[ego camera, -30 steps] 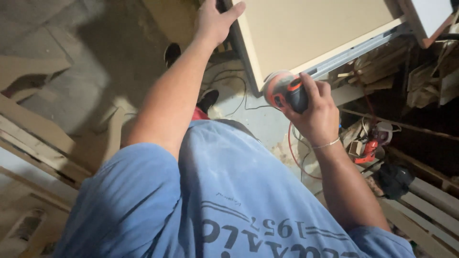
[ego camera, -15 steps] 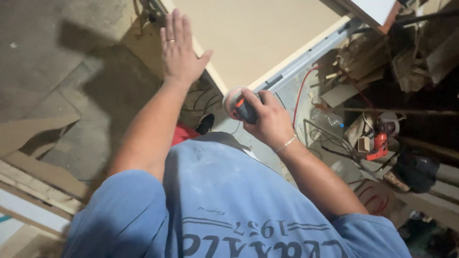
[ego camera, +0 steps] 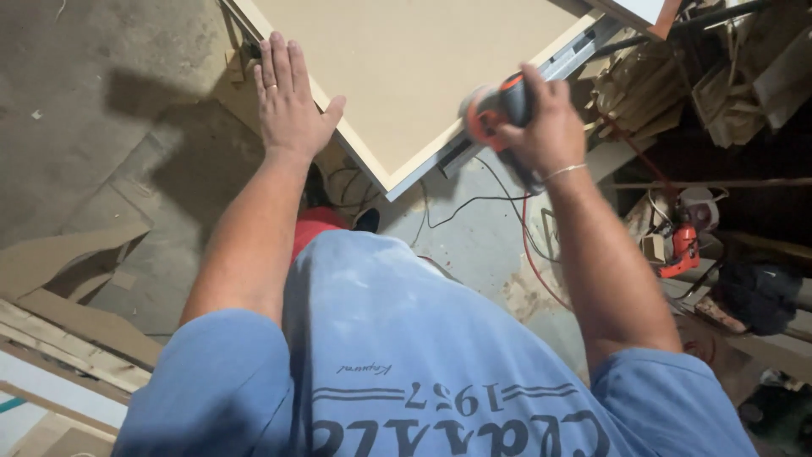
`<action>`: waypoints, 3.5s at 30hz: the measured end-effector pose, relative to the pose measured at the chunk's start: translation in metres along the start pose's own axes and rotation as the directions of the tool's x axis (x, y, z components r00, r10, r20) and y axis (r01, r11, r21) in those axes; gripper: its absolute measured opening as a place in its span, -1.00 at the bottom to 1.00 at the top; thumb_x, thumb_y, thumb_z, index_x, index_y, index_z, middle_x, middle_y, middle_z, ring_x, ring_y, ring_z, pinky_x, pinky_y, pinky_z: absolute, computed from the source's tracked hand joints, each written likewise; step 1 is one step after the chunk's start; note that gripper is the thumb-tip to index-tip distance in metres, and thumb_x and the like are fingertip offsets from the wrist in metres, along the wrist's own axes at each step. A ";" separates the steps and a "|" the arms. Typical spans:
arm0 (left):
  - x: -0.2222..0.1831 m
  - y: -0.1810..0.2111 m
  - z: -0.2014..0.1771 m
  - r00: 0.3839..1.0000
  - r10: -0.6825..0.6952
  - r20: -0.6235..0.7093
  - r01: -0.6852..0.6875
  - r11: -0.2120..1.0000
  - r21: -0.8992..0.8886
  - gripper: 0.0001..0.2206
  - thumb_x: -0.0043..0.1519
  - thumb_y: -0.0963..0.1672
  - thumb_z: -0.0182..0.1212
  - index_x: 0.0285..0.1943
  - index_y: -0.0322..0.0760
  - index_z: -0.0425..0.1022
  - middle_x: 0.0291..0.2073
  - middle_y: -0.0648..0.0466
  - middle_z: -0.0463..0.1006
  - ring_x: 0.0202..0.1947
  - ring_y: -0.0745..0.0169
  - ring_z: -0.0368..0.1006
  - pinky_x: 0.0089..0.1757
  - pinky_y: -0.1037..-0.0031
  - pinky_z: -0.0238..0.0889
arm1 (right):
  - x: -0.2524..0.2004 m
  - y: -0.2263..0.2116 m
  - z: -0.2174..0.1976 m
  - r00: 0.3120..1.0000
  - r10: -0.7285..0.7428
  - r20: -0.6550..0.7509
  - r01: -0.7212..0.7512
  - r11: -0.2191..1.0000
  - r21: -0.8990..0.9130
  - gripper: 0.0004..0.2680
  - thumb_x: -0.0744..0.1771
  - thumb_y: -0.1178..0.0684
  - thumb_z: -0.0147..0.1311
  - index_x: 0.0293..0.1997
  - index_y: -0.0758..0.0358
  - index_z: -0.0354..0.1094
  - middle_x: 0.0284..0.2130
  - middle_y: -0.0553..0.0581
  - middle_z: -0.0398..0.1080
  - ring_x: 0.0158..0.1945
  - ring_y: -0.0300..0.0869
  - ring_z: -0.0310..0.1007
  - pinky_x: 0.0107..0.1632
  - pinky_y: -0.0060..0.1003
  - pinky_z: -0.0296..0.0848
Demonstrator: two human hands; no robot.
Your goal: Sanding the surfaces and edges of wooden frame components using an electric orbital sander.
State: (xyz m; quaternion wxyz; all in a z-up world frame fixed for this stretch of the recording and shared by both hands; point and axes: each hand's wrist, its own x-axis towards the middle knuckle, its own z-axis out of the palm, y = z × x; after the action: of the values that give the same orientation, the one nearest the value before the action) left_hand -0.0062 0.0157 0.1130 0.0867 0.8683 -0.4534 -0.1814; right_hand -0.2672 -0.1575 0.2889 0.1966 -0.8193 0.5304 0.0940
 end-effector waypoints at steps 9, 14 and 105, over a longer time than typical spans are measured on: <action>-0.004 -0.009 0.023 0.988 0.077 -0.131 -0.079 0.997 -0.011 -0.07 0.36 0.17 0.29 0.64 -0.49 -0.15 0.58 -0.29 -0.23 0.58 -0.26 -0.35 0.46 -0.03 -0.39 | 0.082 0.105 -0.002 0.978 -0.105 -0.180 0.111 0.994 0.025 -0.36 0.17 -0.05 0.28 0.44 0.01 0.14 0.08 0.33 0.23 0.04 0.27 0.40 0.03 0.10 0.39; 0.002 -0.005 0.017 0.983 0.084 -0.165 -0.084 0.996 0.007 -0.06 0.28 0.17 0.26 0.63 -0.51 -0.09 0.58 -0.27 -0.20 0.58 -0.22 -0.34 0.45 -0.03 -0.36 | 0.049 0.031 -0.018 0.999 0.020 -0.028 -0.020 1.000 -0.003 -0.35 0.16 -0.05 0.30 0.45 -0.13 0.13 0.11 0.31 0.23 0.00 0.32 0.43 0.01 0.21 0.41; 0.184 0.000 0.040 0.925 -0.266 -0.271 0.300 0.950 0.090 -0.09 0.21 0.32 -0.14 0.63 -0.18 -0.06 0.58 -0.13 -0.04 0.57 -0.15 -0.22 0.43 -0.11 -0.59 | 0.119 0.059 -0.180 0.915 -0.192 -0.355 0.260 0.953 0.156 -0.39 0.17 0.22 0.24 0.42 0.40 0.16 0.24 0.35 0.26 0.25 0.00 0.28 0.27 -0.20 0.20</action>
State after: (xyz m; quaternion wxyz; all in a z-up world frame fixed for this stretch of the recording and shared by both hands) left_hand 0.0747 -0.1346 0.0322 0.0607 0.9446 -0.3190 -0.0486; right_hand -0.2800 -0.3537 0.3958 0.1942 -0.8553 0.4641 -0.1242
